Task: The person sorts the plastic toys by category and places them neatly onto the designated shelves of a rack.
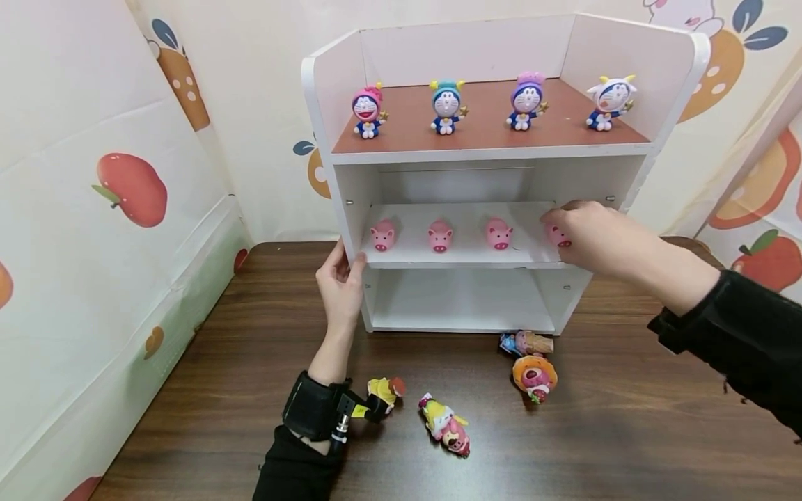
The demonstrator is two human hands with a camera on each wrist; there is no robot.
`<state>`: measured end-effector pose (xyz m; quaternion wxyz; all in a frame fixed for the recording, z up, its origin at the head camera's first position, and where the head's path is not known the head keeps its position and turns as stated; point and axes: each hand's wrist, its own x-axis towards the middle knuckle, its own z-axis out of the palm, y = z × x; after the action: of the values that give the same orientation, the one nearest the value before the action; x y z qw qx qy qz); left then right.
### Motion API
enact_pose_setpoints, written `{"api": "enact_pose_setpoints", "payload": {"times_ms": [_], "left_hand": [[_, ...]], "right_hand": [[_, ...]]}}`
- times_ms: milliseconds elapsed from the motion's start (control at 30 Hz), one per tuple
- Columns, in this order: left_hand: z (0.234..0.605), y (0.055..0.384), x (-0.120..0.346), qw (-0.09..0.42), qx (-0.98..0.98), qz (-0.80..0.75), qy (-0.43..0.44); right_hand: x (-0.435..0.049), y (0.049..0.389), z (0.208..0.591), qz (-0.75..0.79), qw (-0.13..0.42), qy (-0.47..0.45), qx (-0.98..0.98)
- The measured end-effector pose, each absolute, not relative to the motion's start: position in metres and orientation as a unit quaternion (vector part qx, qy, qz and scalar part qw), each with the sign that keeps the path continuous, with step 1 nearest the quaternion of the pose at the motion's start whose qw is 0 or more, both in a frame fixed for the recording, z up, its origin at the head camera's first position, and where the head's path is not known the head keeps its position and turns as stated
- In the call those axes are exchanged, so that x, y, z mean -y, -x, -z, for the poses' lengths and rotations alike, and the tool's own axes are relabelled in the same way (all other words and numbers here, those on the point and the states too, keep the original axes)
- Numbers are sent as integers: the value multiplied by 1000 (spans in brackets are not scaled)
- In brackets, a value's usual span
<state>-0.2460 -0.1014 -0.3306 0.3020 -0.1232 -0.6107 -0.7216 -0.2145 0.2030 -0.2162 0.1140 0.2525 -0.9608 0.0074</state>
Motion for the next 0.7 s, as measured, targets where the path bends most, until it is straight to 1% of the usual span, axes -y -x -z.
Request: {"api": "enact_pose_setpoints", "payload": {"times_ms": [200, 300, 433, 567, 700], "left_hand": [[331, 247, 102, 307, 613, 719, 116], [331, 246, 102, 307, 613, 718, 118], [330, 246, 102, 308, 617, 714, 119], [330, 245, 102, 307, 616, 716, 116], [330, 245, 102, 305, 618, 715, 116]], "right_hand": [[-200, 184, 219, -19, 165, -235, 958], [-198, 172, 226, -31, 200, -244, 948], [-193, 161, 240, -44, 220, -260, 939], [-188, 154, 256, -64, 200, -266, 941], [-186, 155, 273, -81, 158, -265, 948]]}}
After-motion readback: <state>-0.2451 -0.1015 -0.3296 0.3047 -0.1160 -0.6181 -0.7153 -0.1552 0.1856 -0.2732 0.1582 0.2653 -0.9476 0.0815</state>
